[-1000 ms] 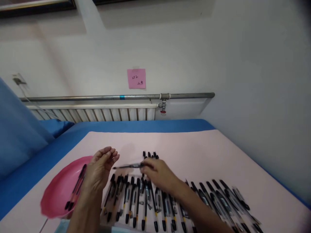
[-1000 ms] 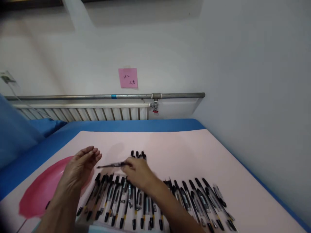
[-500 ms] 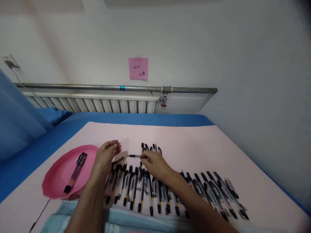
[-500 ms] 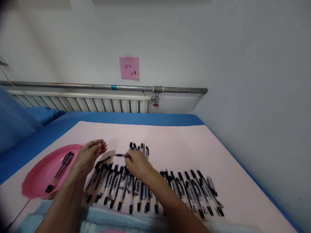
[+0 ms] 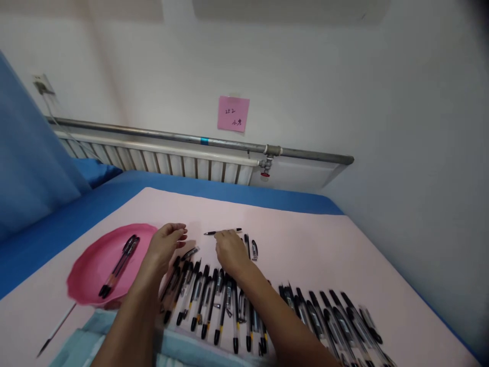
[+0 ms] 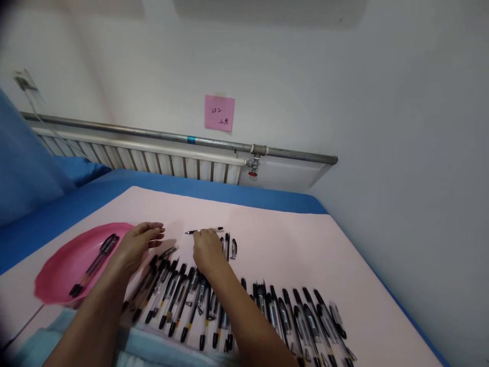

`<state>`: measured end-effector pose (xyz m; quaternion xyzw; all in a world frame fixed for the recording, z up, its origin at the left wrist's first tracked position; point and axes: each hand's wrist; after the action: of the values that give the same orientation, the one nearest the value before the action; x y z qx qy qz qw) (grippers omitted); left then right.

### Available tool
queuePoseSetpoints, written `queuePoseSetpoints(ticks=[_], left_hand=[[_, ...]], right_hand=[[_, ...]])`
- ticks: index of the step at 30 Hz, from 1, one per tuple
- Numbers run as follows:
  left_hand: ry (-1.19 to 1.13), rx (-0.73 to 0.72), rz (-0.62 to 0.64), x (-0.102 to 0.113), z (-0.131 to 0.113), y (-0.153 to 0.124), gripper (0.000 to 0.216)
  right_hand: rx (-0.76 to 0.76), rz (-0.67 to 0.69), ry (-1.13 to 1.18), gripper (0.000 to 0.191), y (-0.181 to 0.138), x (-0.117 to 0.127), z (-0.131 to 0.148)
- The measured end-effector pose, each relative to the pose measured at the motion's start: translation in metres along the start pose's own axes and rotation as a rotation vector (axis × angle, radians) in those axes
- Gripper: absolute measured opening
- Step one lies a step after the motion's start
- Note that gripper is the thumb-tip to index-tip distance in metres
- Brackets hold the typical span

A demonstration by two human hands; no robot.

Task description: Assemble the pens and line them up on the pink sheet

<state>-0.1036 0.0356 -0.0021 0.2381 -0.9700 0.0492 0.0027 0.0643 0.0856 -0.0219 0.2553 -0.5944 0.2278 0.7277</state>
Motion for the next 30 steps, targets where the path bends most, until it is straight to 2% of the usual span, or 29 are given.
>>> queuePoseSetpoints(ticks=[6, 12, 17, 24, 27, 30], left_hand=[[0.340, 0.005, 0.028, 0.006, 0.003, 0.002, 0.020], [0.838, 0.002, 0.128, -0.005, 0.011, 0.003, 0.015], [1.099, 0.034, 0.208, -0.012, 0.015, 0.006, 0.017], [1.208, -0.008, 0.265, -0.017, 0.010, 0.006, 0.019], [1.158, -0.057, 0.209, -0.020, 0.002, -0.001, 0.019], [0.949, -0.115, 0.113, -0.023, -0.008, -0.012, 0.017]], right_hand=[[-0.062, 0.028, -0.076, 0.027, 0.026, -0.004, -0.012], [-0.112, 0.041, -0.136, 0.027, 0.055, -0.003, -0.023], [-0.146, -0.003, -0.167, 0.038, 0.071, -0.003, -0.031], [-0.201, -0.008, -0.176, 0.045, 0.095, -0.016, -0.053], [-0.211, 0.001, -0.180, 0.051, 0.112, -0.018, -0.059], [-0.210, 0.039, -0.183, 0.050, 0.137, -0.020, -0.066]])
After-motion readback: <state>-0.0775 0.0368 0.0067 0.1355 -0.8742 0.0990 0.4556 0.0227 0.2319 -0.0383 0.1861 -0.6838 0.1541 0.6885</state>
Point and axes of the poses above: each hand's wrist, its own y-axis towards the middle knuckle, its own x-axis out of the back of the hand, z = x × y, and after that the axes turned 4 degrees about z, right-handed
